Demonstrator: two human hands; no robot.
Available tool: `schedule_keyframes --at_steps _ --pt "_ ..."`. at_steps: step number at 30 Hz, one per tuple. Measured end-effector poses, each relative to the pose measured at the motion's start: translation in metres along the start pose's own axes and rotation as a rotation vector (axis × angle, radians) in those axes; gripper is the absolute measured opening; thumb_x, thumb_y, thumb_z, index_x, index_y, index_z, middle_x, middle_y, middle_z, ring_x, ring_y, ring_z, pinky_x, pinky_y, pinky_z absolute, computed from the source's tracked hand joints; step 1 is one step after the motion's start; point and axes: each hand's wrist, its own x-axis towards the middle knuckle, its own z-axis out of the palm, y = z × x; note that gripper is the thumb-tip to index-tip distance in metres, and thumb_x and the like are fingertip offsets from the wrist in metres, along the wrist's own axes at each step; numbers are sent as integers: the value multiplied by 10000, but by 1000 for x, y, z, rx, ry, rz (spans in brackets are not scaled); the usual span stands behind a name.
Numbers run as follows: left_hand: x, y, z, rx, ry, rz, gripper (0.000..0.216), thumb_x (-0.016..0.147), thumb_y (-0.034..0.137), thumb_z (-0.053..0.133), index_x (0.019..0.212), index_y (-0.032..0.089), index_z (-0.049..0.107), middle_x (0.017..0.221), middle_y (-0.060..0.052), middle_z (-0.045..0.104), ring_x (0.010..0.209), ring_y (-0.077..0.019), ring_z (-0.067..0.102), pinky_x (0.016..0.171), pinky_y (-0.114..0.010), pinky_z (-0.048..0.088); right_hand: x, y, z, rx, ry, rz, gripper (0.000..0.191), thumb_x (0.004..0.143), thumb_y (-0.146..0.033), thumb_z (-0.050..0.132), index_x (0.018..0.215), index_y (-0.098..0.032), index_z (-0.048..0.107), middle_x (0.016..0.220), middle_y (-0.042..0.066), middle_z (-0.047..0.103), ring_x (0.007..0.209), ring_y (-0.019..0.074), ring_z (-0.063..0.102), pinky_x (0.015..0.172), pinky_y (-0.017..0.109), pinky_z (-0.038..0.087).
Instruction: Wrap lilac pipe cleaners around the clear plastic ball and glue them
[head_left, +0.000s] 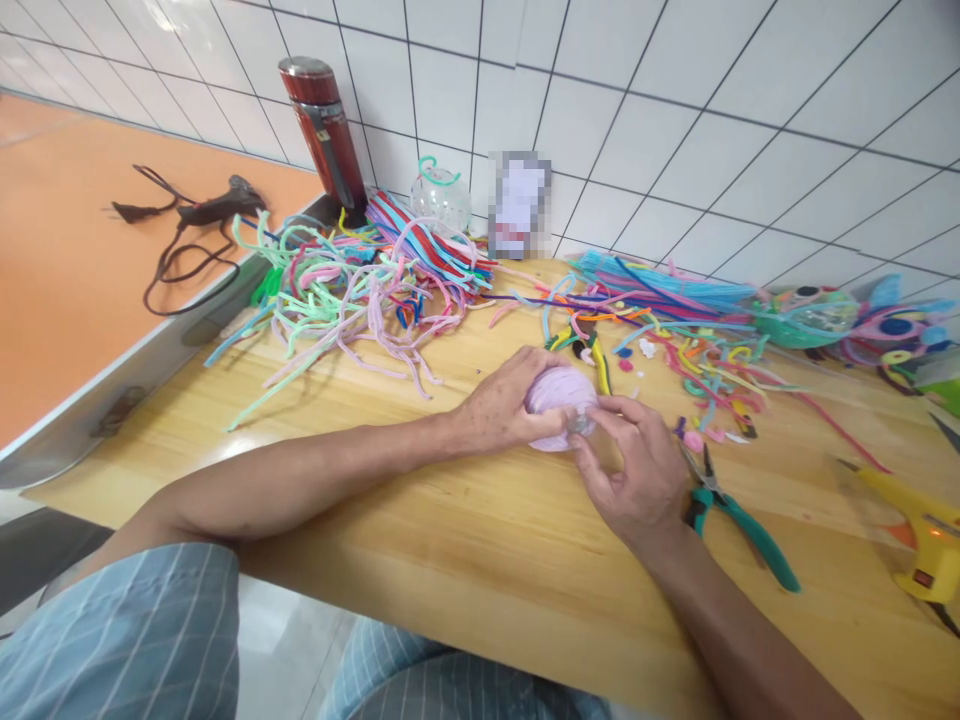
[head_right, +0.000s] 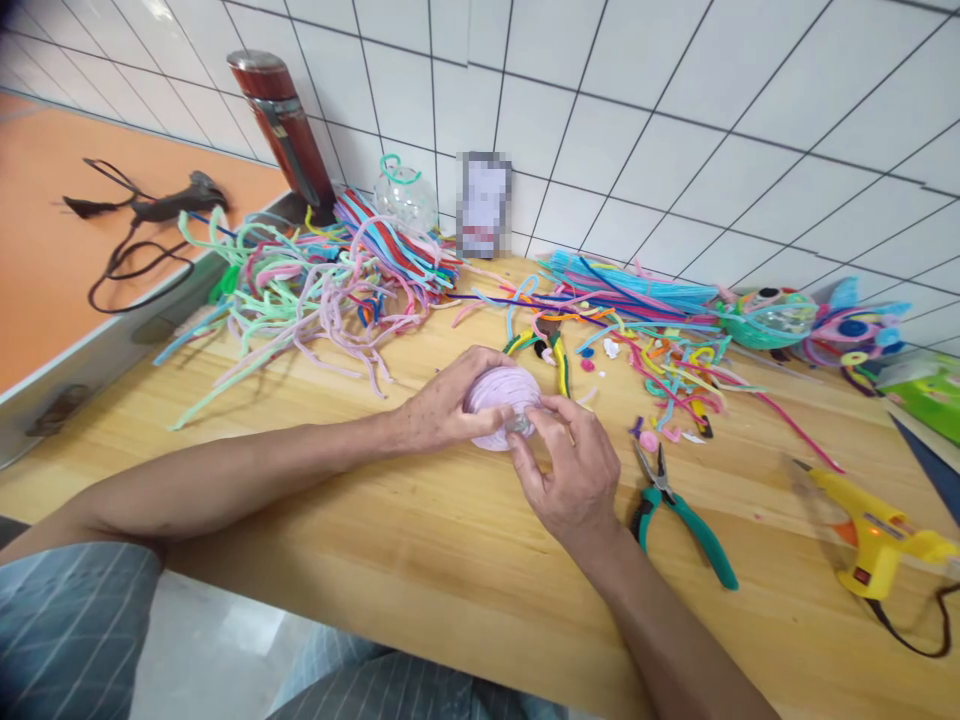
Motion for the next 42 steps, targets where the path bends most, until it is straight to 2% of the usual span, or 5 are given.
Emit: schedule_keyframes --at_steps 5,11,24,32,42 --pt "1 7 -3 -12 -16 -61 513 885 522 724 1264 211 573 1249 -119 670 1189 -298 637 1066 -479 530 -1 -1 0 16 -15 -7 323 932 -245 752 1239 -226 655 1148 132 748 1018 264 755 879 421 646" --pt "1 11 -5 -48 -16 -102 481 894 497 701 1253 210 559 1249 -113 673 1165 -288 647 1069 -480 533 -4 4 0 73 -20 2 420 934 -238 748 1339 -246 638 1152 123 758 1049 276 760 918 436 633" --pt "-1 10 -5 -88 18 -135 462 903 458 694 1257 205 540 1252 -111 669 1166 -276 638 1067 -461 535 -9 17 0 137 -62 57 352 970 -149 644 1309 -236 671 1203 110 773 1142 263 738 985 448 603" --pt "-4 9 -2 -74 48 -131 486 895 459 705 1266 197 531 1289 -131 661 1228 -292 637 1117 -477 522 -7 18 0 102 16 30 284 953 -95 645 1174 -261 710 1010 52 776 917 205 744 834 356 602" --pt "-8 11 4 -22 97 -120 532 900 481 701 1303 184 523 1290 -145 646 1231 -297 631 1112 -477 528 -4 10 -4 38 20 5 329 949 -66 631 1191 -270 722 977 46 769 859 182 759 777 329 628"
